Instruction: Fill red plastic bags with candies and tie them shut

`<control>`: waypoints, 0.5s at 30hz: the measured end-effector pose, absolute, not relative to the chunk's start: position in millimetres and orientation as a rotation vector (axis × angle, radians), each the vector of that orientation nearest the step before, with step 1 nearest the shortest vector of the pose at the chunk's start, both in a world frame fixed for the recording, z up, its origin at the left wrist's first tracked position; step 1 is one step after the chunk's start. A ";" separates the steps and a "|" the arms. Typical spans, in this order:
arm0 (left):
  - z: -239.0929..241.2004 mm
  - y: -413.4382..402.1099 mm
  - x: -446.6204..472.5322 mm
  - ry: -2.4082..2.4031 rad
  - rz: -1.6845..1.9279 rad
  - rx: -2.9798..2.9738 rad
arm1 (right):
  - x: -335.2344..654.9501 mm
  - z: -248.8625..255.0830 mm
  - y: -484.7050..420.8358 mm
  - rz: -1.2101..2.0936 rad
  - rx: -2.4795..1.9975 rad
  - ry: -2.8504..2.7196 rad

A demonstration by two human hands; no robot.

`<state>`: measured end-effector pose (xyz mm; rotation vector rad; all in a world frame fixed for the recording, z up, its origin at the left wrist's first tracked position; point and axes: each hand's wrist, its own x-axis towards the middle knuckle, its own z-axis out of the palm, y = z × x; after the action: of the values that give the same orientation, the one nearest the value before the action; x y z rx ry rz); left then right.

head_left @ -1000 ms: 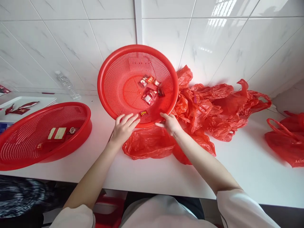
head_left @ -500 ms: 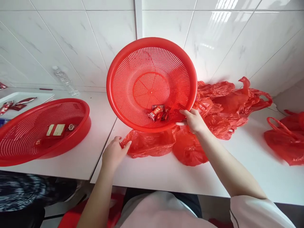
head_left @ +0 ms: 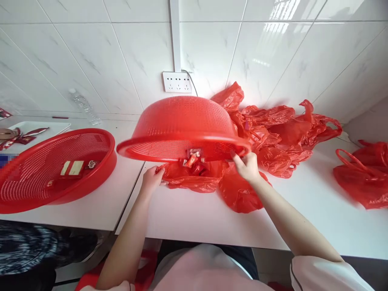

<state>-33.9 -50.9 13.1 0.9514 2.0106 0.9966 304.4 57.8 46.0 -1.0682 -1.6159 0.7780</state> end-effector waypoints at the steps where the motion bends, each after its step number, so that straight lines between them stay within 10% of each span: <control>1: 12.3 -50.8 -34.1 2.011 0.994 0.950 | 305.1 46.0 56.9 0.750 -1.069 -1.632; 15: 73.9 -99.3 -67.0 3.148 0.936 1.067 | 265.3 98.0 46.5 1.206 -0.808 -1.032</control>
<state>-67.0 -99.3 73.9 1.0670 3.1485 0.9361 265.3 46.5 98.0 -0.8076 -1.0320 1.2061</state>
